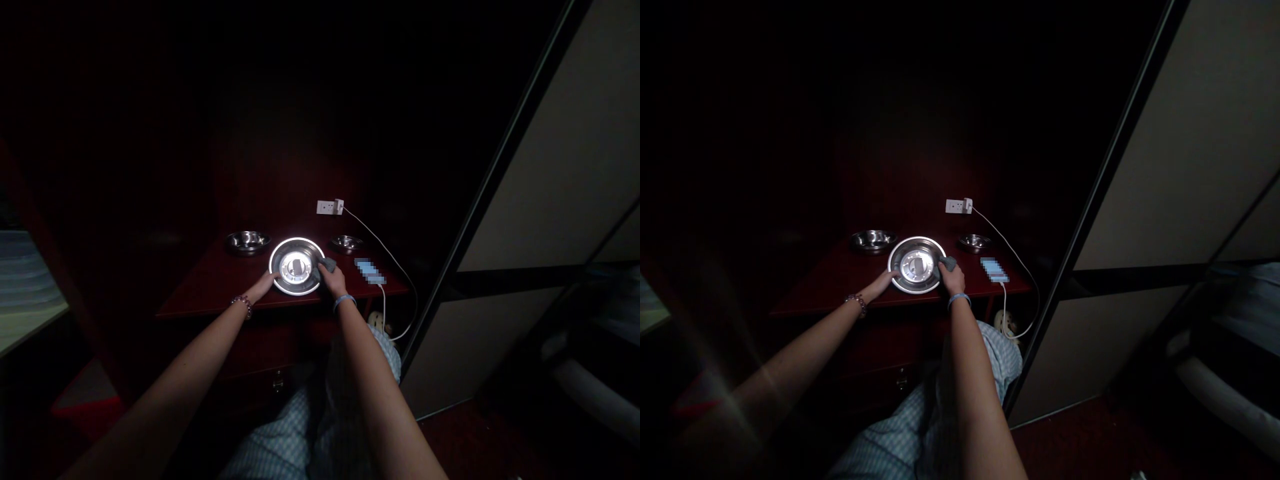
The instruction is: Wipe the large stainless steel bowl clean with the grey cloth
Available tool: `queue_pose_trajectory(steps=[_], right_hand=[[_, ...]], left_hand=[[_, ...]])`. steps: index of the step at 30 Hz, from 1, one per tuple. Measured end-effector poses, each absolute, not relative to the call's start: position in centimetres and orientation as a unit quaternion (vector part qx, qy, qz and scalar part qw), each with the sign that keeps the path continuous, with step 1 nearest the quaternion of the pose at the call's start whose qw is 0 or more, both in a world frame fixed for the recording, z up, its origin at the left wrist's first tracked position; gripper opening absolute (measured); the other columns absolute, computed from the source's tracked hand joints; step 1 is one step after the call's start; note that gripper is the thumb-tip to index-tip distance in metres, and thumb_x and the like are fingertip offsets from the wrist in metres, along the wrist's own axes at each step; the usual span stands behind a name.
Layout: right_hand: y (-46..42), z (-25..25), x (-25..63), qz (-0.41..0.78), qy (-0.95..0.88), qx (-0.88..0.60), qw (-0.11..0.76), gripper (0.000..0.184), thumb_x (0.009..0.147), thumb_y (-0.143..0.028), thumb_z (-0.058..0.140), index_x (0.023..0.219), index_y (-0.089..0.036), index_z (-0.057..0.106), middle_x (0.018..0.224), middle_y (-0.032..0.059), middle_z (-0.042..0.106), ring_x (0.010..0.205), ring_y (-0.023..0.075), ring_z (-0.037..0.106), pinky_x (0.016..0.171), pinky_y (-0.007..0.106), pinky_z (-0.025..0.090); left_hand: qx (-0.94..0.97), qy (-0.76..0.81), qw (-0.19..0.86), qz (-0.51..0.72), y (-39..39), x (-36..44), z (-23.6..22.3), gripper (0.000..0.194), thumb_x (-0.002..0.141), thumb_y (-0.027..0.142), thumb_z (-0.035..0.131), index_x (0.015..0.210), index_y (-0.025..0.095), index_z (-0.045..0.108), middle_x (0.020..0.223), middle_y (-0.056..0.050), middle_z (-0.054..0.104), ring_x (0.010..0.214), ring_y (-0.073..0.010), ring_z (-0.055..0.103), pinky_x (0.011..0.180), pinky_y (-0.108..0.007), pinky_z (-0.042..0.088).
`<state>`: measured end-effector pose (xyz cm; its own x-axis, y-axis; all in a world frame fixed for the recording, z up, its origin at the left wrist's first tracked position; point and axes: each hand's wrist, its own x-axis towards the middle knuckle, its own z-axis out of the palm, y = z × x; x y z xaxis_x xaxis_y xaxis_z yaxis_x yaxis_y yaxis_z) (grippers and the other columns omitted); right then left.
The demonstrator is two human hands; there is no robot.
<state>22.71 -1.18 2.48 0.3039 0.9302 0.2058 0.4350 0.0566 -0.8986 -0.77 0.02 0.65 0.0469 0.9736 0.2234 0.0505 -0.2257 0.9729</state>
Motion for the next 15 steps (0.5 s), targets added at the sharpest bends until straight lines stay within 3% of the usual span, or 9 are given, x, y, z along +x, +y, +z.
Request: queue_pose_trajectory(steps=[7,15], right_hand=[[-1.1,2.6,22.7,0.239,-0.514,-0.629,0.532,0.055,0.082,-0.052,0.068,0.128,-0.024,0.061,0.119,0.0097,0.073,0.116,0.0272,0.068,0.104,0.041,0.049],[-1.8,2.9,21.7,0.261,-0.572,-0.542,0.558,0.087,0.083,-0.041,0.068,0.154,-0.016,0.023,0.135,0.0174,0.064,0.119,0.0260,0.066,0.106,0.040,0.047]], left_hand=[[0.588,0.447,0.428,0.521,-0.1,-1.1,0.5,0.046,0.078,0.027,0.058,0.121,0.013,0.067,0.121,-0.013,0.074,0.127,-0.0323,0.062,0.116,-0.041,0.041],[0.611,0.436,0.410,0.519,0.0,-1.6,-0.1,0.054,0.088,0.038,0.058,0.134,0.010,0.060,0.138,-0.016,0.066,0.131,-0.0317,0.059,0.115,-0.039,0.040]])
